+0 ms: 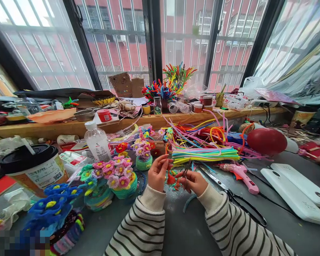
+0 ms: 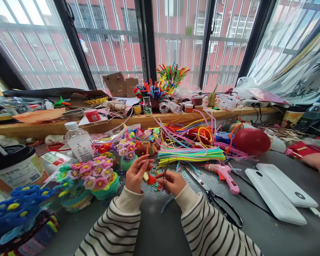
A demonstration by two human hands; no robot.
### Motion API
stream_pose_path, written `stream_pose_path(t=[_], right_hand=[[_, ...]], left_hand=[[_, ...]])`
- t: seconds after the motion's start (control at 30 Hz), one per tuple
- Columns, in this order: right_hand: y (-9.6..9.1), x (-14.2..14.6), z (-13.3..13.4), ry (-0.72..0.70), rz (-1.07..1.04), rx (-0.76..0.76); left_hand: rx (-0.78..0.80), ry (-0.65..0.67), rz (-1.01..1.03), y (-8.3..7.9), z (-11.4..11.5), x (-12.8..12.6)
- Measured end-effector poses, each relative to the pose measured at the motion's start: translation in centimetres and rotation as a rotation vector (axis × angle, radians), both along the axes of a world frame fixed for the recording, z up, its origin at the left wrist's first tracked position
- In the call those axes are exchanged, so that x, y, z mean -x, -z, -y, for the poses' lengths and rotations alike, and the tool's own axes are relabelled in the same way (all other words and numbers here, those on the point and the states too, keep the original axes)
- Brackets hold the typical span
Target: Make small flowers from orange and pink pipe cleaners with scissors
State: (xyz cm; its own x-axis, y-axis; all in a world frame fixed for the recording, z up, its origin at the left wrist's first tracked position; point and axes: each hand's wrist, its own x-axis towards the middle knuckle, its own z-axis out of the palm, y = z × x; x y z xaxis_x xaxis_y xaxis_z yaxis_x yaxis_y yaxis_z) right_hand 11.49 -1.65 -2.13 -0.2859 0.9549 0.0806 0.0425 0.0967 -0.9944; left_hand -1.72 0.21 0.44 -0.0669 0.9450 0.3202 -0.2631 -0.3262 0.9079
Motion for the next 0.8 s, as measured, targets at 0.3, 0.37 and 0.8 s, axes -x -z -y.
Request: stream_pose_path(t=[0.3, 0.37, 0.8], right_hand=[[0.5, -0.2, -0.2, -0.077, -0.063, -0.121], [0.5, -0.1, -0.1, -0.087, -0.065, -0.127], [-0.3, -1.6, -1.1, 0.39, -0.468, -0.127]], left_hand=[[0.222, 0.219, 0.122, 0.1, -0.2, -0.3], [0.249, 0.239, 0.135, 0.0, -0.1, -0.3], [0.379, 0.469, -0.05, 0.1, 0.4, -1.0]])
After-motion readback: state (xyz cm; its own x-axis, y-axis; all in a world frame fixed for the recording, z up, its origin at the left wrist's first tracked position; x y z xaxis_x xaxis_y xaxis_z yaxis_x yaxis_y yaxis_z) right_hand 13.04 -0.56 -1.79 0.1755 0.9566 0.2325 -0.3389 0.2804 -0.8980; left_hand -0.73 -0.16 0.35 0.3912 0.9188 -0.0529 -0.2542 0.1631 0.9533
